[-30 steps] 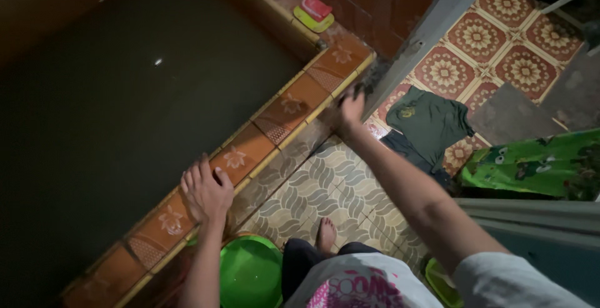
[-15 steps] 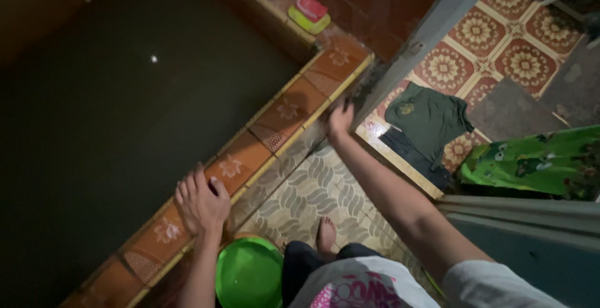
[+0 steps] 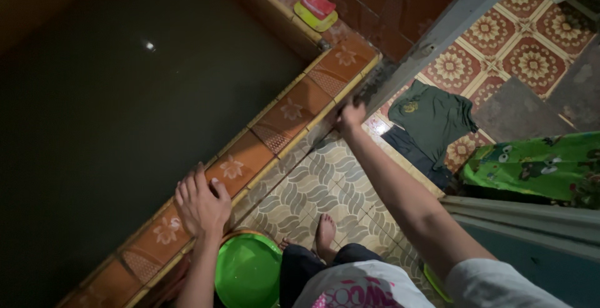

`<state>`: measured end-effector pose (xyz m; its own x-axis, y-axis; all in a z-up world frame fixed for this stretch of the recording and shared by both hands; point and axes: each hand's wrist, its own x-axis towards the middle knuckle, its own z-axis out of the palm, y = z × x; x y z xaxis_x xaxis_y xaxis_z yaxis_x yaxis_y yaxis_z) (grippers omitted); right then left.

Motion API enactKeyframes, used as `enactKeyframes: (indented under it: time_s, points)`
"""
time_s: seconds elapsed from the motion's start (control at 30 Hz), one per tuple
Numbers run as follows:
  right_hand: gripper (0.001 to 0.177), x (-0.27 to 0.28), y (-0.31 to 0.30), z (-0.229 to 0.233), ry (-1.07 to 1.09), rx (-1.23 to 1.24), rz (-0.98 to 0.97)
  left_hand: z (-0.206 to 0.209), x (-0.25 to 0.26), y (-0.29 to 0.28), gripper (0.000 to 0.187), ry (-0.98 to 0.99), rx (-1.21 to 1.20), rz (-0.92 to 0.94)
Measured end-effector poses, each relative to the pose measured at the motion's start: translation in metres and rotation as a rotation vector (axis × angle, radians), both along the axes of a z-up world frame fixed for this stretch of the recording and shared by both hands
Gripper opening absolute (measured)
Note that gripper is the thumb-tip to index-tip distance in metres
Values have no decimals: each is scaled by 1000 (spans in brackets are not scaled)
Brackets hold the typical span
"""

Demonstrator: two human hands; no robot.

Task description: The person scrubs a tiled wall and the edge of a water tank using a brush and water from a pink scoop. They repeatedly wet the brush and scrub the surfaces, then rinse the brush in the tank.

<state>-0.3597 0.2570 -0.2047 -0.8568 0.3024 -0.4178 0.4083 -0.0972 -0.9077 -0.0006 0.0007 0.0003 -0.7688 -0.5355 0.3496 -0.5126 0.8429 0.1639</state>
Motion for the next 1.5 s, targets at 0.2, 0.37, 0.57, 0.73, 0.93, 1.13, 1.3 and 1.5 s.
enactKeyframes:
  time_s: [0.2,0.37,0.57,0.73,0.93,1.13,1.3,1.5]
  points:
    - [50,-53,22,4,547,425,-196,0,-1,0,47,36,8,-14]
    - [54,-15,15,-4,166,184,-17,1,1,0,47,20,2,-8]
    - [63,10,-7,89,385,129,-116,-1,-1,-1,49,-9,5,-2]
    - [64,21,-9,86,500,329,-86,3,-1,0,49,-3,25,-5]
    - [44,172,-74,17,181,223,109,4,1,1,48,16,8,-13]
    - [50,186,-74,80,307,180,83,1,0,0,46,52,3,-25]
    - [54,111,-42,76,265,254,12,-1,0,0,47,20,-18,-1]
    - [52,179,-74,35,308,291,146,1,1,0,46,50,16,-20]
